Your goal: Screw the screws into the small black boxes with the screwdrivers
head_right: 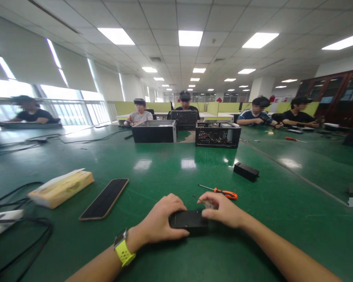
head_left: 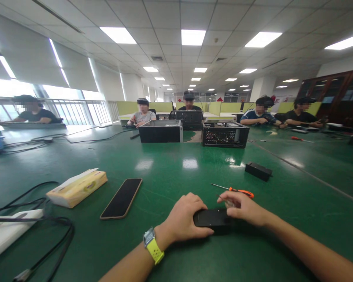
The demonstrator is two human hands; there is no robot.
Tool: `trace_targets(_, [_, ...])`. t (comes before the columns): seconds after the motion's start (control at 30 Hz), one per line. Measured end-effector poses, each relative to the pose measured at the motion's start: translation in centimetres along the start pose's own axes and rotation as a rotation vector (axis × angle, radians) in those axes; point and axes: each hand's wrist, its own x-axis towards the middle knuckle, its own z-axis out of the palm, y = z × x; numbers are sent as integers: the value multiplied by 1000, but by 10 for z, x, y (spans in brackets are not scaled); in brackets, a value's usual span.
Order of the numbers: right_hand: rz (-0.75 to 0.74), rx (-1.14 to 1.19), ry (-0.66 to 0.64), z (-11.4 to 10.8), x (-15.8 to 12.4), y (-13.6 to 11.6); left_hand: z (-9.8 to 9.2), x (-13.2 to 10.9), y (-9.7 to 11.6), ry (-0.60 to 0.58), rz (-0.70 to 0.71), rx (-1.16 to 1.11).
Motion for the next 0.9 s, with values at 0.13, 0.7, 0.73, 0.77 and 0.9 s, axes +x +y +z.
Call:
trace_targets(0.13, [13, -170, 208, -10, 3, 6, -1, 1, 2, -8, 20, -19])
trace_targets(0.7, [173, -337, 669, -75, -2, 49, -3, -4, 4, -13, 32, -20])
trace_targets(0.73, [136, -187, 752, -76, -2, 46, -3, -4, 3, -14, 32, -20])
trace_targets(0.77, [90, -47, 830, -77, -3, 43, -3, -4, 3, -15, 33, -19])
trace_targets(0.9, [-82, 388, 915, -75, -7, 22, -3, -4, 1, -18, 32, -19])
